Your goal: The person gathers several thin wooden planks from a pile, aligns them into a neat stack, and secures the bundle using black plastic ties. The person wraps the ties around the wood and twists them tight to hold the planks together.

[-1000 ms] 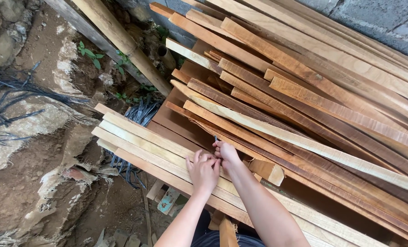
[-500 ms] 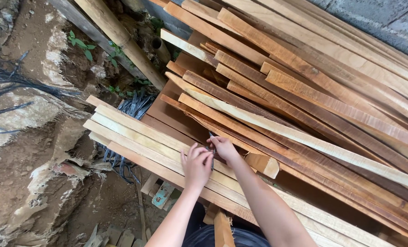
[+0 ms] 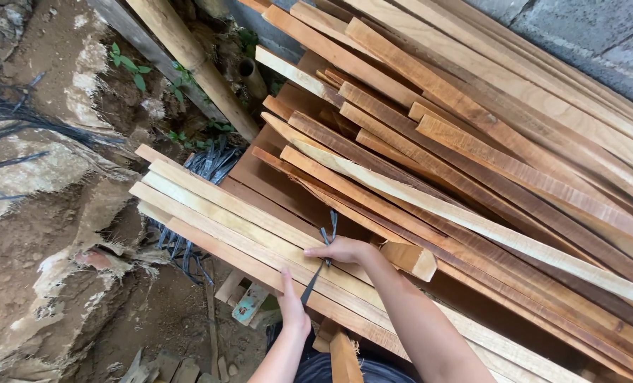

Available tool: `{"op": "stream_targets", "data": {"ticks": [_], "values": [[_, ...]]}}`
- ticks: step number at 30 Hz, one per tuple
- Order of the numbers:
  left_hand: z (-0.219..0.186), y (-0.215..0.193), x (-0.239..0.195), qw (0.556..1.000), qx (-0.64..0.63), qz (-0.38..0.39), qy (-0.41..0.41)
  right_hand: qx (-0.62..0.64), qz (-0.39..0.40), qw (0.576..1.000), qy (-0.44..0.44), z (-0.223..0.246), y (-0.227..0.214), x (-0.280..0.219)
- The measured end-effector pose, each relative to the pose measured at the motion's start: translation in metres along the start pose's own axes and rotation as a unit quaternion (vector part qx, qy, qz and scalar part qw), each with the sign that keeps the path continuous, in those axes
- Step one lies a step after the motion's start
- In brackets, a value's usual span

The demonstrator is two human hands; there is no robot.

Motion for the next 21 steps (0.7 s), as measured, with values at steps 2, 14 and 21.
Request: {"op": "stream_targets", "data": {"ticks": [2,14,21], "values": [[0.001,0.01,-0.005,0.998,-0.057,-0.015,-0.02,0.007,0.006,1.0,0.013,0.003,0.0,-0.006],[0.007,0.008,0.001,0.992,-0.121,-0.027,-0.03,0.062,0.058,0.996,0.027,0.012,0.01,-0.011],[0.012,-0.002,0.006,0.995,-0.088,-0.025,-0.032,0.033,-0.077,0.996,-0.019,-0.008,-0.002,0.003]]}}
Point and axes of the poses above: each hand's wrist, its own x-axis towards the middle knuckle, its own y-axis out of the palm, z = x × y, the point moved 7 cm from there along x, towards the middle knuckle, and after that the axes turned 5 degrees about z, right-handed, at the moved point
